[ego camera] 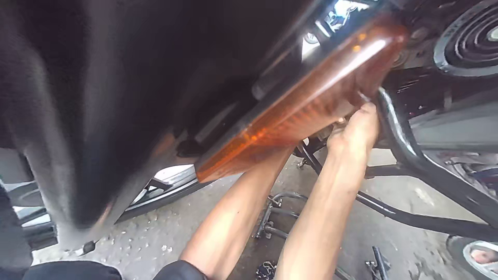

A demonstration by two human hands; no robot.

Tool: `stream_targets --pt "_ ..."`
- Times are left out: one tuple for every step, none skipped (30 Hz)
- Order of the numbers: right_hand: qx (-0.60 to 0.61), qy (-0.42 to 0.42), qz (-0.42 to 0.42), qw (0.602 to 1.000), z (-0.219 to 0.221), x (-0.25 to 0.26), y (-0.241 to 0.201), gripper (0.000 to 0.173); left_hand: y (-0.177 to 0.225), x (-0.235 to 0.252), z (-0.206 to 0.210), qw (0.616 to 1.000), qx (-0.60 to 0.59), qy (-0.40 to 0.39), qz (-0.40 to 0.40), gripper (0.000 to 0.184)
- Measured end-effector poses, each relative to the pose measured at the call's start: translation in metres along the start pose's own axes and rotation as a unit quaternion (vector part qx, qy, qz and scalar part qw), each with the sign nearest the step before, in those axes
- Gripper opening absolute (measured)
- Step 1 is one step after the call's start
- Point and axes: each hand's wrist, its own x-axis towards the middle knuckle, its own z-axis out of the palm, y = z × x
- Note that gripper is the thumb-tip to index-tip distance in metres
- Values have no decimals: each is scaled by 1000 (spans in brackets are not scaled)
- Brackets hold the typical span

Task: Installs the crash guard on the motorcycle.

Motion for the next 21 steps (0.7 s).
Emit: stream_targets --pt "4 3 5 1000 0 0 0 25 1 -1 0 1000 -10 6 -10 52" --pt "4 6 8 1000 0 1 0 25 2 -1 0 1000 -18 11 -17 53" --pt "5 7 9 1000 0 2 0 26 3 -1 0 999 -21 16 -20 52" --pt "6 2 10 1000 0 3 0 26 4 -1 1 999 -21 20 -21 52" --pt "7 -3 13 1000 0 3 0 27 5 -2 1 999 -17 20 -23 53" --pt "7 -7 13 1000 0 3 1 28 5 -2 1 999 -15 19 -26 53" --pt "6 -9 13 1000 0 3 1 29 4 -2 1 999 -12 21 -28 52" --pt "7 -11 14 1000 1 3 1 29 4 -2 1 999 -13 23 -29 52" --pt "11 -9 13 1000 1 2 0 30 4 -1 1 999 -16 22 -30 52" --pt "17 -10 14 1000 2 3 1 29 3 0 1 999 -18 22 -25 51" --pt "20 -14 14 1000 2 2 1 30 3 0 0 1000 -17 16 -13 51" --pt "13 -19 15 1000 3 2 1 30 6 -1 -2 1000 -10 1 0 51" --pt "5 -25 19 999 3 2 0 31 16 -5 0 1000 -2 -7 5 51" --pt "3 -29 23 999 2 2 1 32 33 -13 7 1000 6 -1 -7 49" --pt "5 -32 28 999 1 2 0 33 57 -23 18 999 6 10 -37 47" --pt "6 -32 35 999 1 2 0 33 72 -27 24 998 16 20 -58 47" --pt "3 -27 41 999 1 3 -1 31 79 -29 27 997 30 25 -62 47" --pt "-4 -26 38 999 0 5 0 28 82 -30 27 997 42 23 -64 46" --pt "-5 -21 26 999 -1 9 2 23 83 -30 27 997 45 25 -65 43" --pt "-4 -13 12 1000 -2 12 5 18 81 -30 27 996 47 29 -67 41" --pt "-5 -7 6 1000 -2 14 7 14 81 -28 26 996 53 29 -65 42"
